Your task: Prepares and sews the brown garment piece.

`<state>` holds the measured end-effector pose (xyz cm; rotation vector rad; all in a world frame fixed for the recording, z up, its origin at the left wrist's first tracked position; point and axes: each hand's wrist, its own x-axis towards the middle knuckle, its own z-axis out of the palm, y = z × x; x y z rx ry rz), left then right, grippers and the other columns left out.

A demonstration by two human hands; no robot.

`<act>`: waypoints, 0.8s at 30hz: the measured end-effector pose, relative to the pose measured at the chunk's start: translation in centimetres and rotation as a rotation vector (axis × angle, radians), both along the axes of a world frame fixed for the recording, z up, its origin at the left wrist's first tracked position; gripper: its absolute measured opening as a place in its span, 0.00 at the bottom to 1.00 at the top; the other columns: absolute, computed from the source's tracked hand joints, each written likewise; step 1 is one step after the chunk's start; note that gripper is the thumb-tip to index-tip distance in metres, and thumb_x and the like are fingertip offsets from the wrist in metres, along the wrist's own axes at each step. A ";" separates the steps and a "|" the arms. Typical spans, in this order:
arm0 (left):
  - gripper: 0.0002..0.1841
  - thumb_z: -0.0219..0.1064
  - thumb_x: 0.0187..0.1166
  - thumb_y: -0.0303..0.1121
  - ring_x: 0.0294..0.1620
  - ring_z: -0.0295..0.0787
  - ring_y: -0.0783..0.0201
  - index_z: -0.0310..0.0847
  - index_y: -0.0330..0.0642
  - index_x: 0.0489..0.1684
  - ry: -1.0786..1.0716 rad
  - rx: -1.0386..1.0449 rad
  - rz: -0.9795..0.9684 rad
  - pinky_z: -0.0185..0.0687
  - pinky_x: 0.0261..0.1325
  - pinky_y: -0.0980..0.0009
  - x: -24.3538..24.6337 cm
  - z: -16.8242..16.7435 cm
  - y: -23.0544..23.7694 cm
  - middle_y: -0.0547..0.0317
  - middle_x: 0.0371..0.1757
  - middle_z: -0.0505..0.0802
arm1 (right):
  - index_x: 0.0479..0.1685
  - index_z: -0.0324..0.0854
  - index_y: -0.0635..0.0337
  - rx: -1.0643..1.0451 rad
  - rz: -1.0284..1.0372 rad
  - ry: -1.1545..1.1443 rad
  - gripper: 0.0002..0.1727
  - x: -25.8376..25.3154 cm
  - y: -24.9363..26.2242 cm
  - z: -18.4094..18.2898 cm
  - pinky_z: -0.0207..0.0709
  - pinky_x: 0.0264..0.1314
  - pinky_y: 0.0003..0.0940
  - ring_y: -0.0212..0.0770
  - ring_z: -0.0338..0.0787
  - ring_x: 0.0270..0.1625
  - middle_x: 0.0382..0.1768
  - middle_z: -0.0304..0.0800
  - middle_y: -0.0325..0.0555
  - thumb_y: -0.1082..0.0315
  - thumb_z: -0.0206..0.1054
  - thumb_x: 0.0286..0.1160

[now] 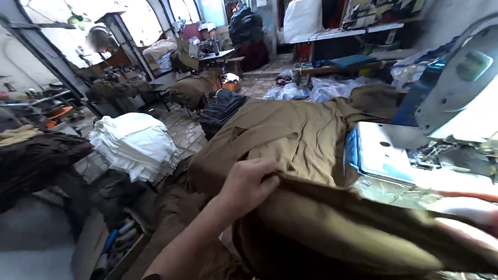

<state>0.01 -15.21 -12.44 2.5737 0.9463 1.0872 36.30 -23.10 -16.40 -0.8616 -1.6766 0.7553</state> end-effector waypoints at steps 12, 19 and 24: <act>0.15 0.55 0.80 0.28 0.38 0.90 0.77 0.92 0.53 0.47 -0.548 -0.751 -0.070 0.88 0.43 0.78 1.8 -2.7 1.9 0.70 0.41 0.95 | 0.50 0.87 0.55 0.023 -0.296 0.120 0.19 -3.1 0.7 -4.9 0.82 0.64 0.20 0.21 0.89 0.55 0.48 0.92 0.27 0.78 0.48 0.81; 0.13 0.76 0.73 0.46 0.36 0.71 0.88 0.95 0.63 0.53 -0.194 -0.145 -0.178 0.65 0.40 0.91 1.5 -4.0 0.6 0.80 0.33 0.81 | 0.59 0.94 0.49 0.128 -0.272 -0.030 0.15 -3.2 -1.1 -5.7 0.79 0.73 0.23 0.25 0.89 0.65 0.58 0.96 0.33 0.63 0.75 0.74; 0.06 0.74 0.77 0.44 0.41 0.72 0.87 0.96 0.63 0.43 -0.233 0.020 -0.163 0.64 0.45 0.91 2.7 -4.3 -0.3 0.75 0.36 0.80 | 0.47 0.97 0.48 0.311 -0.494 -0.156 0.09 -3.1 -2.9 -7.0 0.75 0.56 0.12 0.16 0.87 0.49 0.44 0.97 0.34 0.61 0.71 0.78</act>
